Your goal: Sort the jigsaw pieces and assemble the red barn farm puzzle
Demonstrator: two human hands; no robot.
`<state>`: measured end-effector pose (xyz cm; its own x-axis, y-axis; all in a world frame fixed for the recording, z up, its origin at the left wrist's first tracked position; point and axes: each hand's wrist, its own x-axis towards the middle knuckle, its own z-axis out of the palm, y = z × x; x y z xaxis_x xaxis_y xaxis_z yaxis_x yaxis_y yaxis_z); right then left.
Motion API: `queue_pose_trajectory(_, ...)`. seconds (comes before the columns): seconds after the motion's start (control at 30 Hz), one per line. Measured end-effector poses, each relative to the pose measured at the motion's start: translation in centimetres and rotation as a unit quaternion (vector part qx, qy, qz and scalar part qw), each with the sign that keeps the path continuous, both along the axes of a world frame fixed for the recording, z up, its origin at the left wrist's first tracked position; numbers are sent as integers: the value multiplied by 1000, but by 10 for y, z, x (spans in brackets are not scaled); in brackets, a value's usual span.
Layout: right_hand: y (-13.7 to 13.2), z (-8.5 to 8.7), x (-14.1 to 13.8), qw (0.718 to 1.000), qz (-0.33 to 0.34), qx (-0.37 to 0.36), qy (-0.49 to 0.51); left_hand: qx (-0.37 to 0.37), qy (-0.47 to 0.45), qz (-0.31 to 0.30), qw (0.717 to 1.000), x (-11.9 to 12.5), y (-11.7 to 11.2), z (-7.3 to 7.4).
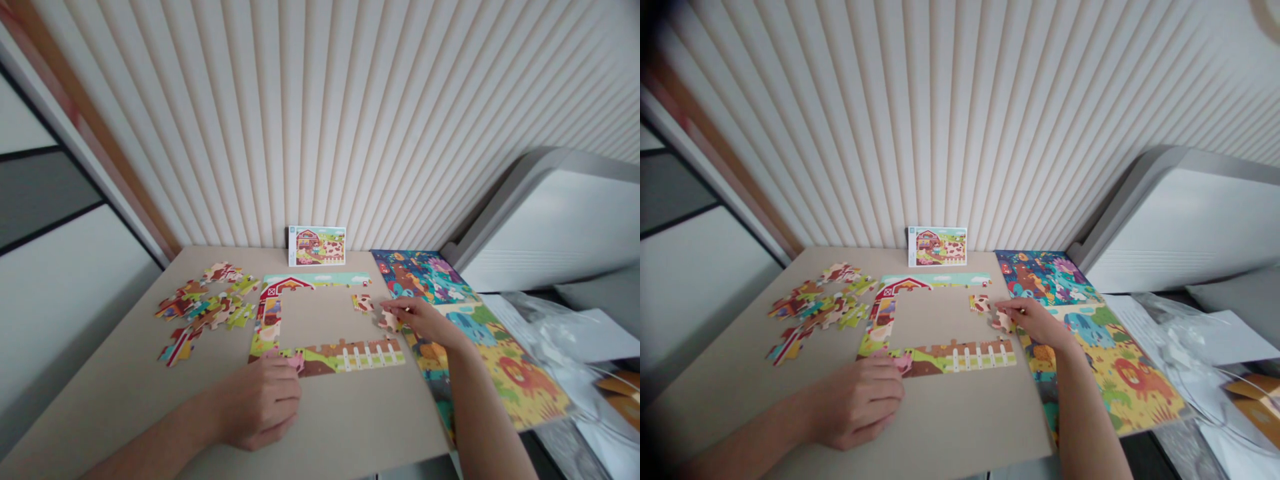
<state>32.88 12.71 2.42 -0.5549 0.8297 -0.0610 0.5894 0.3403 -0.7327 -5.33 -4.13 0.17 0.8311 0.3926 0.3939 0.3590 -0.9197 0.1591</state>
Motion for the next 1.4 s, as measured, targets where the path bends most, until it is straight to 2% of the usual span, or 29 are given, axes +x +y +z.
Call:
queue_pose_trajectory(0.3,-6,0,-18,1000,12,10,-9,-18,-1,6,1000,0,-1,-1)
queue_pose_trajectory(0.5,-4,0,-18,1000,15,0,-9,-35,9,14,999,0,-1,-2)
queue_pose_trajectory(0.7,-4,0,-18,998,2,-22,65,-38,8,15,999,-2,0,-5)
queue_pose_trajectory(0.83,-9,1,-18,992,7,-62,107,-42,5,11,999,-2,0,-5)
queue_pose_trajectory(1.03,-11,6,-18,996,2,-83,43,-40,7,13,999,-2,0,-4)
queue_pose_trajectory(1.4,-4,-3,-14,997,-17,-70,25,-51,7,15,999,-3,-1,-7)
